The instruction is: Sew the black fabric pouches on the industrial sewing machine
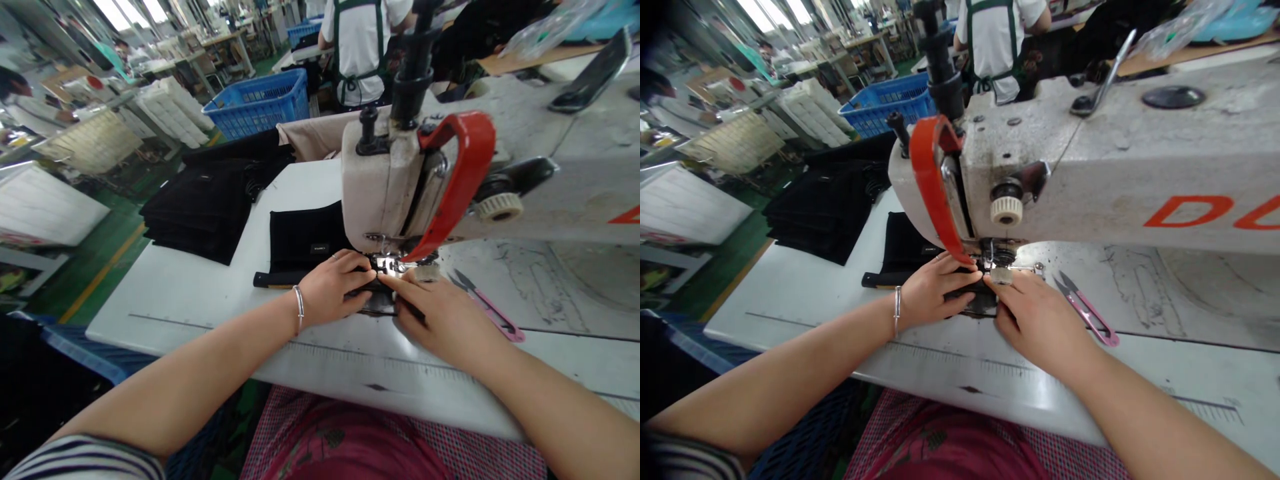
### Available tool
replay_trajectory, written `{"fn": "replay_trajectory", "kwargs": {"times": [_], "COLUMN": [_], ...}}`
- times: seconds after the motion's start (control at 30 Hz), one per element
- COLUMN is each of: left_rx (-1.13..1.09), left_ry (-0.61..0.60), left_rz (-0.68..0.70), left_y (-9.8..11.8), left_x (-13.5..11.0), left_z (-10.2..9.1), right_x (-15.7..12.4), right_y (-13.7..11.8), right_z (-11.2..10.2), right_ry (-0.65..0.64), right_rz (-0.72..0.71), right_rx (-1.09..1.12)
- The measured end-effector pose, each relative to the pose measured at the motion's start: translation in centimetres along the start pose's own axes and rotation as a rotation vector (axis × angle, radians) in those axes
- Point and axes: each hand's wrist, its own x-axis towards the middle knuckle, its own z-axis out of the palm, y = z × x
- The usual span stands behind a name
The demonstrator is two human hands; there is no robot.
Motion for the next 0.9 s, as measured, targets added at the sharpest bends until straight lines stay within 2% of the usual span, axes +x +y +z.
{"fn": "replay_trajectory", "kwargs": {"times": [0.13,0.27,0.33,0.43,0.53,0.63,0.73,0.9], "left_rx": [0.061,0.069,0.025,-0.051,-0.064,-0.011,0.019,0.008], "left_ry": [-0.006,0.063,0.071,0.058,0.079,0.092,0.091,0.140], "left_rz": [0.002,0.040,0.051,0.049,0.040,0.011,-0.043,-0.093], "left_y": [0.0,-1.1,-1.9,-2.6,-2.0,-0.5,0.6,0.9], "left_x": [-0.1,-0.5,-0.6,-0.6,-0.5,-0.4,-0.5,-0.5], "left_z": [-0.1,-0.8,-1.2,-1.5,-1.1,-0.3,0.3,0.7], "right_x": [-0.1,0.0,0.3,0.5,0.5,0.6,0.6,0.4], "right_y": [-0.1,0.4,0.9,1.4,1.4,0.8,0.4,0.3], "right_z": [-0.1,-0.7,-0.9,-1.0,-0.9,-0.7,-0.2,0.6], "right_ry": [0.060,0.243,0.274,0.206,0.151,0.184,0.159,0.138], "right_rz": [-0.025,-0.035,0.009,0.079,0.110,0.038,-0.046,-0.050], "right_rx": [0.042,0.047,-0.003,-0.112,-0.205,-0.105,0.024,0.049]}}
